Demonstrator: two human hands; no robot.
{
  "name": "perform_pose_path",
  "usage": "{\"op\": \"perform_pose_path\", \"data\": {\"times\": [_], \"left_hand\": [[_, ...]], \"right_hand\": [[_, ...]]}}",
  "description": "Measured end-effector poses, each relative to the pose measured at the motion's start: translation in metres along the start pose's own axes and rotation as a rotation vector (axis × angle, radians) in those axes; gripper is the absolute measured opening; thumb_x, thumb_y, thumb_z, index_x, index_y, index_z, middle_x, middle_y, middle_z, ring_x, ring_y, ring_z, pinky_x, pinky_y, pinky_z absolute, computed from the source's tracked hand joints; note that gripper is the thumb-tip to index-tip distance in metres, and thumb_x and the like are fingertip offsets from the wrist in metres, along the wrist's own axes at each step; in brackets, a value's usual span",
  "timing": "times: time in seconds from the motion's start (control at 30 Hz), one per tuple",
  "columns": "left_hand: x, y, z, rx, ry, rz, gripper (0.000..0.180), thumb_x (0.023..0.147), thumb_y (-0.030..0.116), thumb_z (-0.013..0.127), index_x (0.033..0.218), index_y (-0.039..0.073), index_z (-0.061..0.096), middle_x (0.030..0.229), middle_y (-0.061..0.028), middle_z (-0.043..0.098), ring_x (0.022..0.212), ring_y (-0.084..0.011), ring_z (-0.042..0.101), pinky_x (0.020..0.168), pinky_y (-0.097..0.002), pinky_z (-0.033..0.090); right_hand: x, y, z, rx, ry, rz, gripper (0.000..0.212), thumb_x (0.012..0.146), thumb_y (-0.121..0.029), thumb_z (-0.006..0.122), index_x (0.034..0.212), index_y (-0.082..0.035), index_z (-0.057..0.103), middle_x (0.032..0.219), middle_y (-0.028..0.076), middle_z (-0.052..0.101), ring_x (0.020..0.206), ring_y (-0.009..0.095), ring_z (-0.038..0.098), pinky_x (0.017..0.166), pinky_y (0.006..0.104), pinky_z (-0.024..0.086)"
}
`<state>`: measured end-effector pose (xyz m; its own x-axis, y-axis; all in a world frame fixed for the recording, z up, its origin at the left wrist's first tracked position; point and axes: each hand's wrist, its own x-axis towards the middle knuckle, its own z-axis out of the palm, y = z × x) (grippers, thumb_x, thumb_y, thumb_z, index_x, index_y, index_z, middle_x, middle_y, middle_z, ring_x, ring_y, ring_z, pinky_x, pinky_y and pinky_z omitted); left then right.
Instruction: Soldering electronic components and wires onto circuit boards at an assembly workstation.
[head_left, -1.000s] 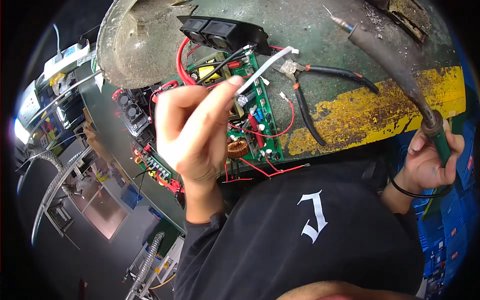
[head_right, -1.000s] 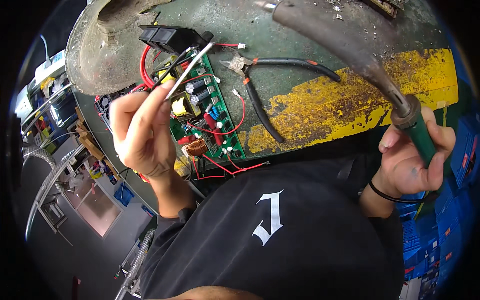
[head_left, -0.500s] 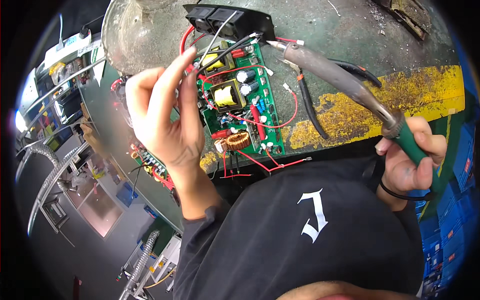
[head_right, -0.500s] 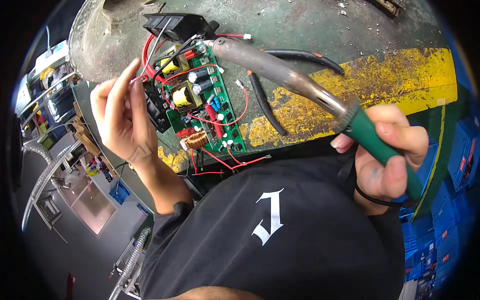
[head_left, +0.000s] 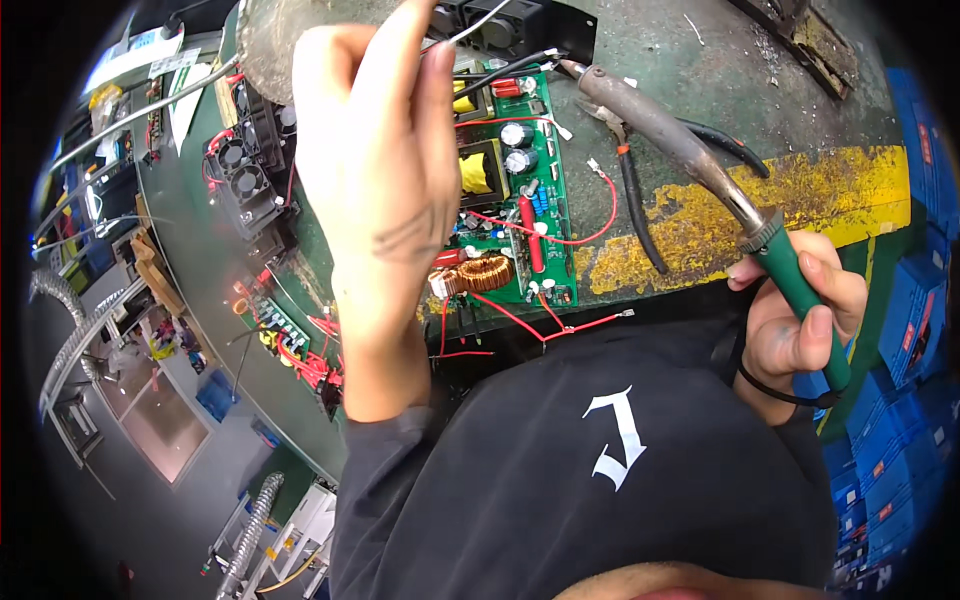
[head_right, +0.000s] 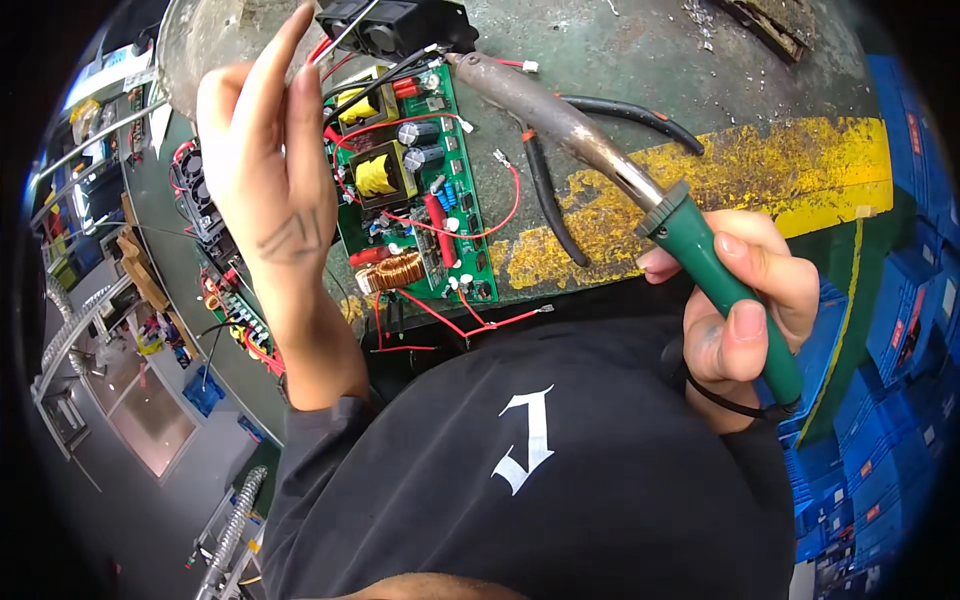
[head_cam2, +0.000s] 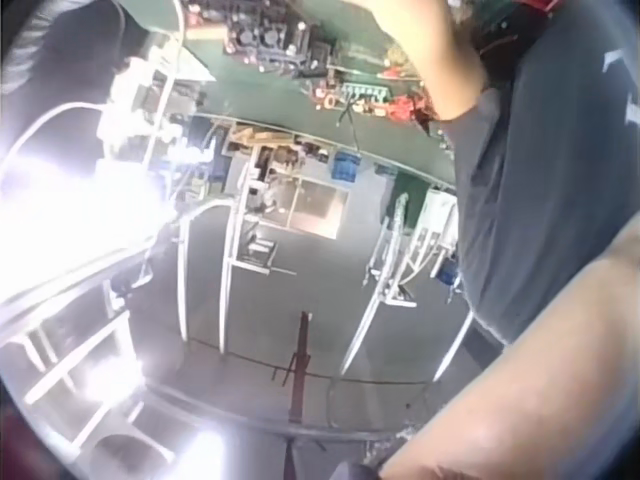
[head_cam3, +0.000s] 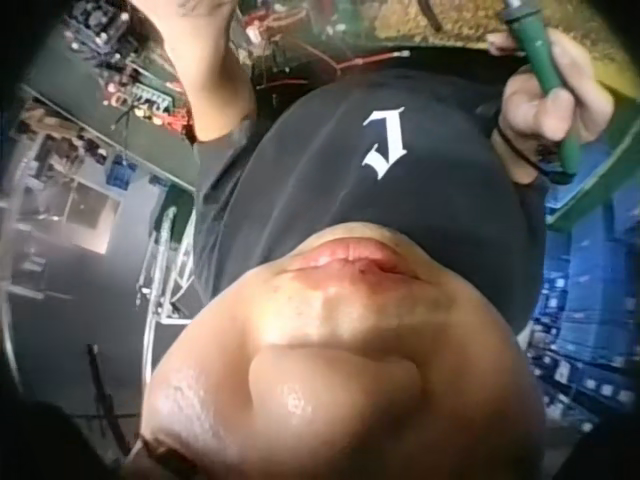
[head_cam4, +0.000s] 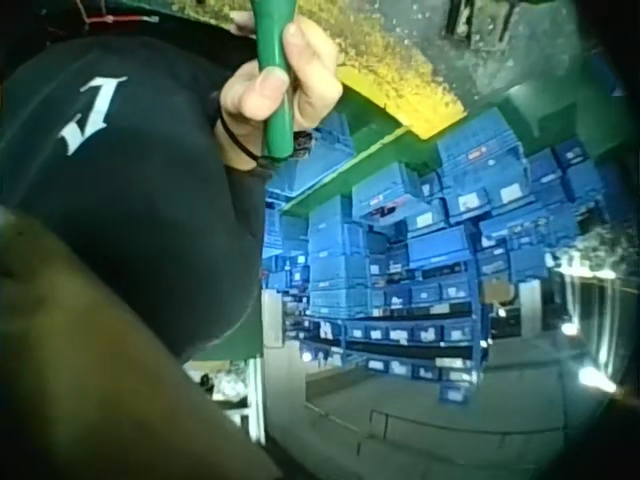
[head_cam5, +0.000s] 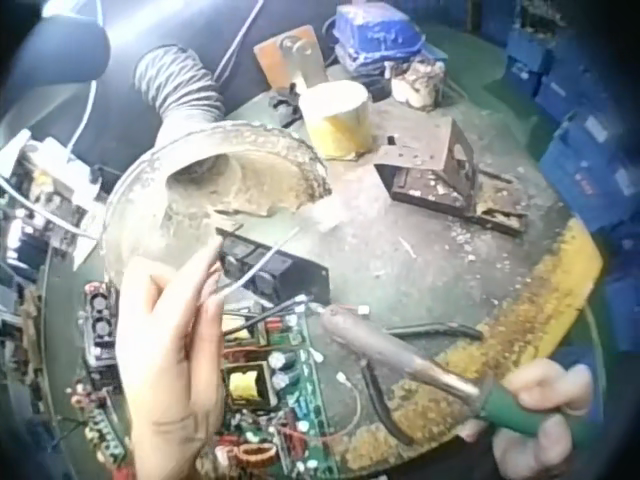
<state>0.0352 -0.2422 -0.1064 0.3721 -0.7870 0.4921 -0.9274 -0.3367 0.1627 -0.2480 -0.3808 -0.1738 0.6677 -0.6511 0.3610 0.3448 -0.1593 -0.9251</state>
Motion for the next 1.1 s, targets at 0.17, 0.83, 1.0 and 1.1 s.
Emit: {"op": "perform_pose_path", "data": {"times": [0.17,0.83,1.0,1.1], "left_hand": [[0.012,0.006,0.014,-0.115,0.029,-0.074,0.019,0.092,-0.002,0.067,0.109,0.003,0.073,0.085,-0.0116,0.053,0.074,-0.0275,0.056,0.069,-0.0349,0.047],[0.016,-0.006,0.011,-0.166,-0.050,-0.097,0.016,0.090,-0.001,0.070,0.104,0.005,0.074,0.081,-0.0114,0.050,0.071,-0.0280,0.054,0.064,-0.0367,0.044],[0.016,-0.007,0.011,-0.148,-0.059,-0.099,0.013,0.091,-0.001,0.068,0.102,0.003,0.073,0.081,-0.0125,0.053,0.071,-0.0292,0.055,0.065,-0.0369,0.044],[0.019,-0.012,0.007,-0.141,-0.231,-0.134,0.025,0.100,0.013,0.064,0.122,0.013,0.076,0.084,-0.0080,0.055,0.074,-0.0206,0.053,0.071,-0.0311,0.045]], "right_hand": [[-0.001,0.001,0.004,-0.006,0.038,-0.021,0.038,0.103,-0.030,0.045,0.122,0.002,0.052,0.098,0.031,0.064,0.066,0.028,0.067,0.059,0.0366,0.059],[-0.004,0.007,0.009,0.039,0.082,-0.024,0.038,0.104,-0.032,0.046,0.123,0.000,0.053,0.099,0.029,0.063,0.068,0.029,0.068,0.055,0.0367,0.061],[-0.006,0.010,0.011,0.087,0.143,0.022,0.038,0.103,-0.033,0.045,0.123,-0.001,0.052,0.096,0.029,0.063,0.065,0.029,0.067,0.053,0.0370,0.060],[-0.006,0.012,0.011,0.103,0.170,0.050,0.038,0.103,-0.034,0.044,0.124,-0.003,0.054,0.096,0.028,0.064,0.065,0.029,0.066,0.052,0.0372,0.058]]}}
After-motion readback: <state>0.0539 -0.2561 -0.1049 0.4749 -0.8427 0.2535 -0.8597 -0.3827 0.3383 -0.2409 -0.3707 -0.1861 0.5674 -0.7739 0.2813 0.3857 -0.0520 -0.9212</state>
